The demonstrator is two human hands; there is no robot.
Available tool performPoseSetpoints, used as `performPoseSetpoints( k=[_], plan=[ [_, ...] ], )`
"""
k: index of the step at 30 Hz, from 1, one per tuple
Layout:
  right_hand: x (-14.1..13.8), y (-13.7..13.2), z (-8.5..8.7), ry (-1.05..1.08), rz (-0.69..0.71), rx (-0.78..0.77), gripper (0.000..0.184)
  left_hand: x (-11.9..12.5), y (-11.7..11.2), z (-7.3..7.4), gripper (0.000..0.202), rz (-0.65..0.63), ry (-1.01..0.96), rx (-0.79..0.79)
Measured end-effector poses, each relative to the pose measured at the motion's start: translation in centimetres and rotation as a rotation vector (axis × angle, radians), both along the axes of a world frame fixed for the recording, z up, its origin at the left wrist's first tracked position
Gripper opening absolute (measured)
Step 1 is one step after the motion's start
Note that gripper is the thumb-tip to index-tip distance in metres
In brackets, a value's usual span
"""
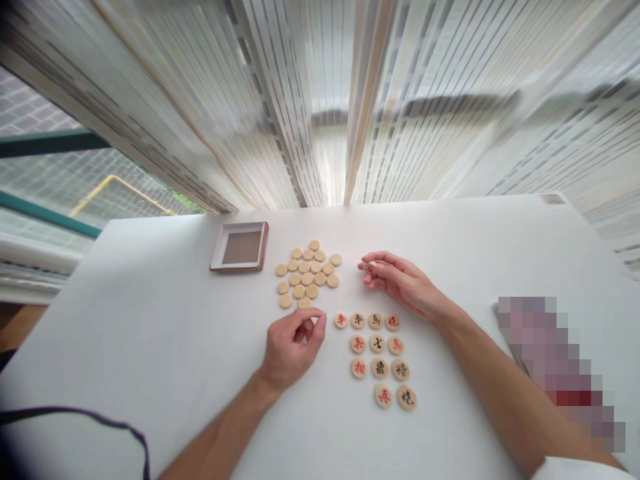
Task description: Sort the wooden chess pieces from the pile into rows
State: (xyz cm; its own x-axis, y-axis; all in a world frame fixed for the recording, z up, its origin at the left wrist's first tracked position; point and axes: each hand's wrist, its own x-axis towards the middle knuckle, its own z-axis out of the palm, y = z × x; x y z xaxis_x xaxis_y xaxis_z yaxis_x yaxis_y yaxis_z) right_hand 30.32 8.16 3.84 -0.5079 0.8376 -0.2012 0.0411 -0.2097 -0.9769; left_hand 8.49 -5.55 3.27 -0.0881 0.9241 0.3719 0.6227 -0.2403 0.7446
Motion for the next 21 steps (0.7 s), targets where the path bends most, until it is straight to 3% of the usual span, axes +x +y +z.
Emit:
performPoseSetpoints(
  k=[12, 21],
  plan=[
    [-0.07, -0.05, 0.46, 0.244, -0.048, -0.214, 0.022, 0.02, -0.06, -0.05, 0.005, 0.014, -0.042, 0.006],
    [0.04, 0.03, 0.15, 0.297, -0.054, -0.235, 0.024, 0.03, 0.06, -0.18, 0.006, 0.025, -0.082, 0.002]
  ],
)
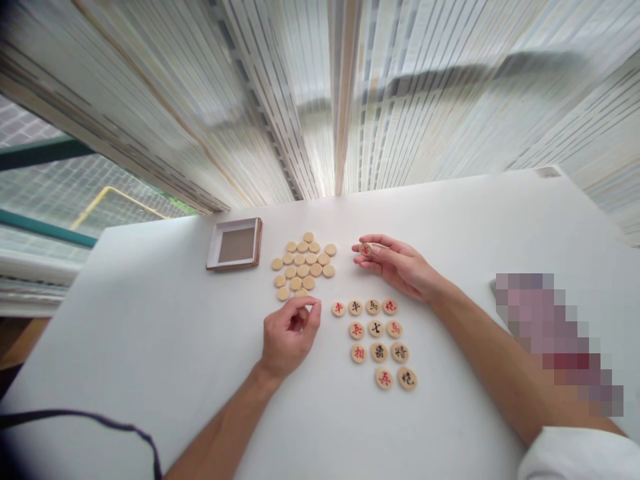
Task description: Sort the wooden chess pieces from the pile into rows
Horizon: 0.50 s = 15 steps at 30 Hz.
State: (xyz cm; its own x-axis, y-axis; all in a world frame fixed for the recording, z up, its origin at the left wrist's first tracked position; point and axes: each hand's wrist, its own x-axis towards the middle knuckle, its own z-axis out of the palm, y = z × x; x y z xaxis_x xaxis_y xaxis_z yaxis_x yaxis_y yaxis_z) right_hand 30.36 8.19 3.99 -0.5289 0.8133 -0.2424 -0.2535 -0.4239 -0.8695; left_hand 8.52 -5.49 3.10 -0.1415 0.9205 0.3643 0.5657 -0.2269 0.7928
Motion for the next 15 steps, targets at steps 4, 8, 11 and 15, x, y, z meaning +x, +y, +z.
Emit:
performPoseSetpoints(
  k=[4, 8, 11, 15],
  plan=[
    [0.01, -0.1, 0.1, -0.003, 0.0, 0.014, 0.028, 0.03, -0.02, -0.06, 0.006, 0.001, -0.017, -0.004],
    [-0.05, -0.21, 0.28, -0.029, 0.019, 0.039, 0.032, 0.03, -0.09, -0.13, 0.006, -0.011, -0.023, 0.0],
    [-0.09, -0.24, 0.33, -0.049, 0.031, 0.073, 0.034, 0.06, -0.17, -0.17, 0.006, -0.019, -0.007, 0.014],
    [-0.17, -0.25, 0.11, -0.038, 0.026, 0.084, 0.032, 0.15, -0.2, -0.16, 0.007, -0.001, 0.006, 0.033]
  ],
)
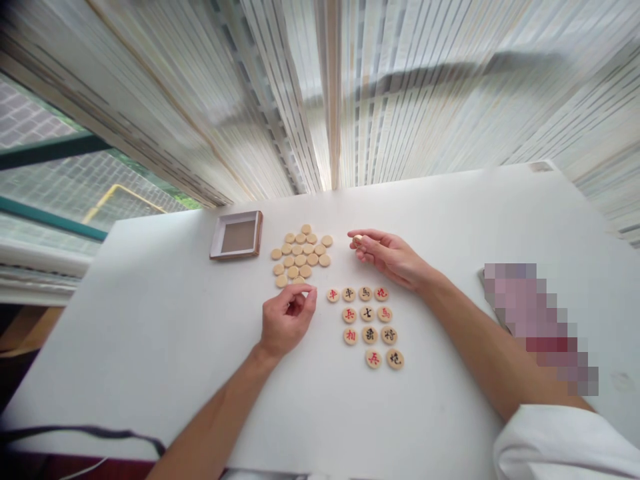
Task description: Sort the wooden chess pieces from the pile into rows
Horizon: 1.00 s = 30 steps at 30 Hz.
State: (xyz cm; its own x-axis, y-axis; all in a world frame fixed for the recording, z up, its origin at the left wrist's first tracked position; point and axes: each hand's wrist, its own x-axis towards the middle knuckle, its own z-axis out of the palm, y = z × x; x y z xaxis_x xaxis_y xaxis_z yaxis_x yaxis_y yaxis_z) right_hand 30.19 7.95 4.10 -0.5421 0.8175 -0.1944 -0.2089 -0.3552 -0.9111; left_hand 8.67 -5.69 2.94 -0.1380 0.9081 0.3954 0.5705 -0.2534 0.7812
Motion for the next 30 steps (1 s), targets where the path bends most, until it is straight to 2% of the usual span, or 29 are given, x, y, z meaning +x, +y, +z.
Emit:
performPoseSetpoints(
  k=[13, 22, 30],
  plan=[
    [-0.08, -0.14, -0.87, 0.106, -0.049, 0.015, 0.037, 0.21, 0.18, -0.1, 0.007, 0.024, 0.034, 0.03],
    [-0.19, -0.35, -0.62, 0.092, -0.047, 0.031, 0.045, 0.36, 0.35, -0.21, 0.014, 0.088, 0.015, 0.007],
    [-0.1, -0.32, -0.65, 0.088, -0.04, 0.047, 0.046, 0.61, -0.21, -0.26, 0.011, 0.047, 0.118, 0.035]
  ],
)
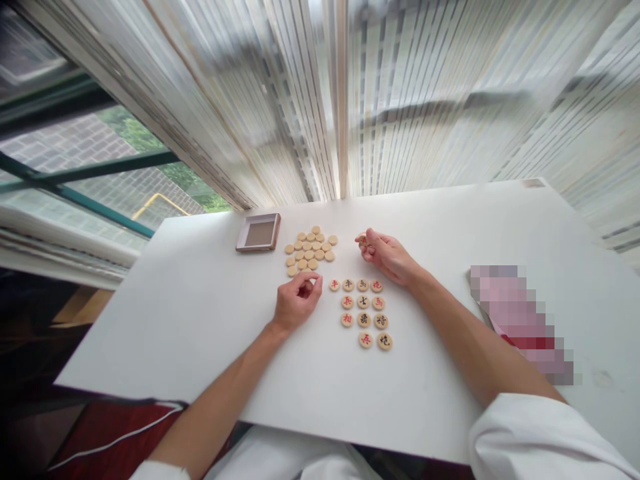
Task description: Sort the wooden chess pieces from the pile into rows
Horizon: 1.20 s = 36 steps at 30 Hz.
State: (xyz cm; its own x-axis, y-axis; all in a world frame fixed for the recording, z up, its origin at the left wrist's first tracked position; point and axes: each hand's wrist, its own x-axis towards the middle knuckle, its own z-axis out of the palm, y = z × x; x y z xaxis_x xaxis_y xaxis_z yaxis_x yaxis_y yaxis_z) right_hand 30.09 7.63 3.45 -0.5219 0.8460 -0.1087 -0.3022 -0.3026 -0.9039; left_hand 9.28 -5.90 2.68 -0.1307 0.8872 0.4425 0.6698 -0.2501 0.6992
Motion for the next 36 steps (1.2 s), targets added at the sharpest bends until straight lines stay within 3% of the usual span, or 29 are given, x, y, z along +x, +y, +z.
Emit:
performPoseSetpoints(
  k=[11, 20, 30, 36],
  plan=[
    [0.01, -0.02, 0.09, 0.002, 0.004, 0.024, 0.047, 0.1, -0.18, -0.28, 0.01, -0.003, 0.11, 0.043],
    [-0.06, -0.09, 0.06, -0.019, -0.015, 0.038, 0.041, 0.08, -0.62, -0.8, 0.012, -0.084, 0.234, 0.104],
    [0.03, 0.03, -0.25, 0.007, 0.023, 0.025, 0.033, 0.04, -0.57, -0.87, 0.01, -0.073, 0.243, 0.136],
    [-0.23, 0.02, -0.46, -0.001, -0.026, 0.049, 0.031, 0.09, -0.58, -0.81, 0.013, -0.071, 0.241, 0.116]
  ],
)
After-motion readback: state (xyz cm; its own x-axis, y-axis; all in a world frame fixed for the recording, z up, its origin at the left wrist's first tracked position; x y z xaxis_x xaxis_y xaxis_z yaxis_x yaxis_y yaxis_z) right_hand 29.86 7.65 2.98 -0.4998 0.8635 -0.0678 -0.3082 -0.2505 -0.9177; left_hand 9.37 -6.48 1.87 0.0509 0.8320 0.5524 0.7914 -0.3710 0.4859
